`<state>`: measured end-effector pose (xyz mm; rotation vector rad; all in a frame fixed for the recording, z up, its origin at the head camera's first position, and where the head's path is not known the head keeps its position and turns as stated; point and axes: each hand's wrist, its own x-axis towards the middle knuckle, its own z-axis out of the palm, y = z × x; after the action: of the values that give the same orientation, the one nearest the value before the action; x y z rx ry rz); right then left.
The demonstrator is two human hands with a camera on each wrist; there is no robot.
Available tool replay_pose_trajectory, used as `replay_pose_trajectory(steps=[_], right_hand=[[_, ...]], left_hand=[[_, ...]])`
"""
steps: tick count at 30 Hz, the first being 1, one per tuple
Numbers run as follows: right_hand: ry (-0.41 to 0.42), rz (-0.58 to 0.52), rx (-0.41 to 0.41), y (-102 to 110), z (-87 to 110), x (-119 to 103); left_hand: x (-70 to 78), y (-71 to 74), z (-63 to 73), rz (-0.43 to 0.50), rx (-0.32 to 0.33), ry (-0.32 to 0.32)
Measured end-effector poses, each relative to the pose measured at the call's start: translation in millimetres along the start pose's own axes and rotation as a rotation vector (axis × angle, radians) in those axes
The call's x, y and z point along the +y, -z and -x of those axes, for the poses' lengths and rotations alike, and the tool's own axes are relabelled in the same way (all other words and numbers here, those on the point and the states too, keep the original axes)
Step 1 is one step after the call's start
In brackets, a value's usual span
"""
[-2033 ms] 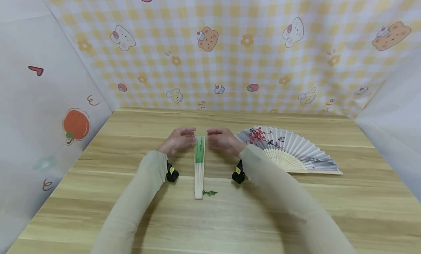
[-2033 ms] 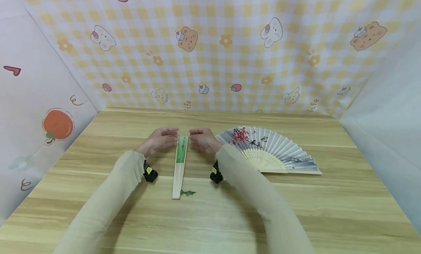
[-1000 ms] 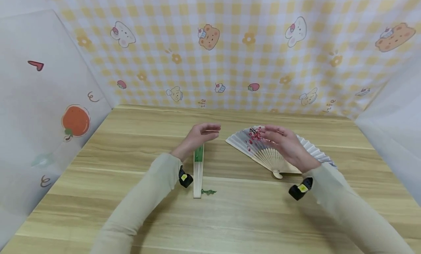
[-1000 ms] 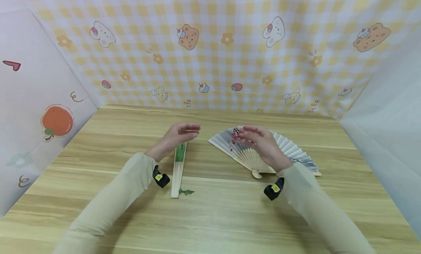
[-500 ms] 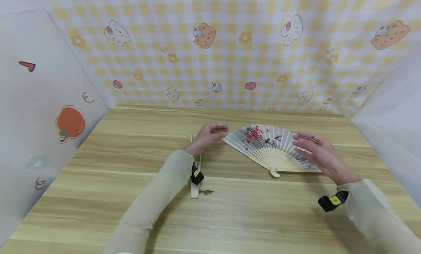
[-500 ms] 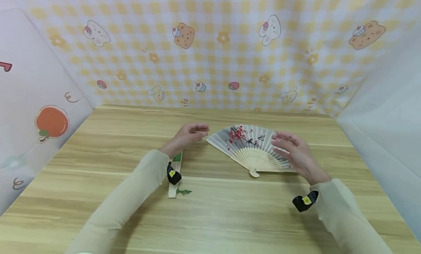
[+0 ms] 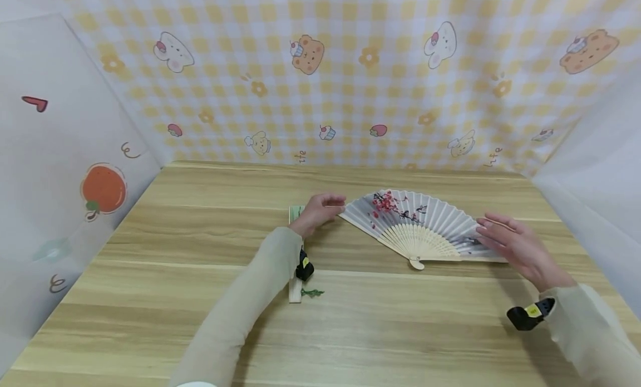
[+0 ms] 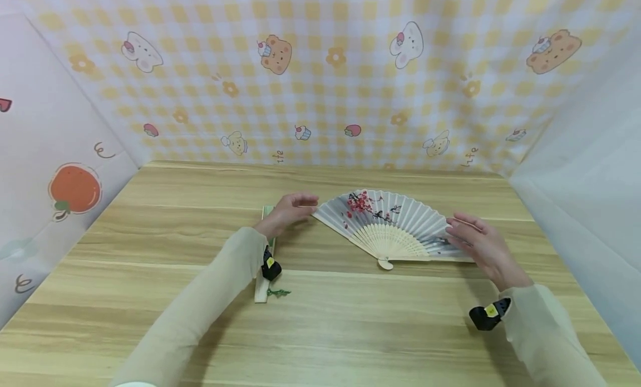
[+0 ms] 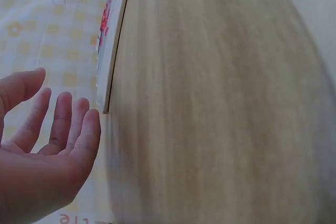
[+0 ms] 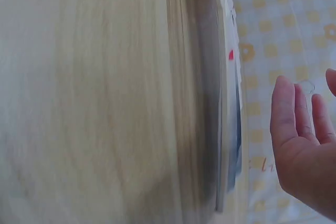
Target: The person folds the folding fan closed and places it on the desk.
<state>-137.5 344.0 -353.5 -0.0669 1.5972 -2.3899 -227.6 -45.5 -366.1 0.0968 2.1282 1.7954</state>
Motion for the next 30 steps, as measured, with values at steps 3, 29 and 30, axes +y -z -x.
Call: replay_pose_trajectory(steps=[3, 29, 30], right_hand=[[-0.018, -0.042, -0.036, 11.1, 4.0, -1.2], [-0.086, 0.183, -0.008, 65.7, 24.5, 0.4], [-0.092, 0.191, -0.002, 66.0, 24.0, 0.4]], left_hand=[[-2.2, 1.5, -2.5, 0.012, 0.006, 0.009], [-6.4, 0.0, -4.8, -0.193, -0.009, 0.013], [-5.9, 0.0, -4.4, -0.197, -0.011, 0.014]])
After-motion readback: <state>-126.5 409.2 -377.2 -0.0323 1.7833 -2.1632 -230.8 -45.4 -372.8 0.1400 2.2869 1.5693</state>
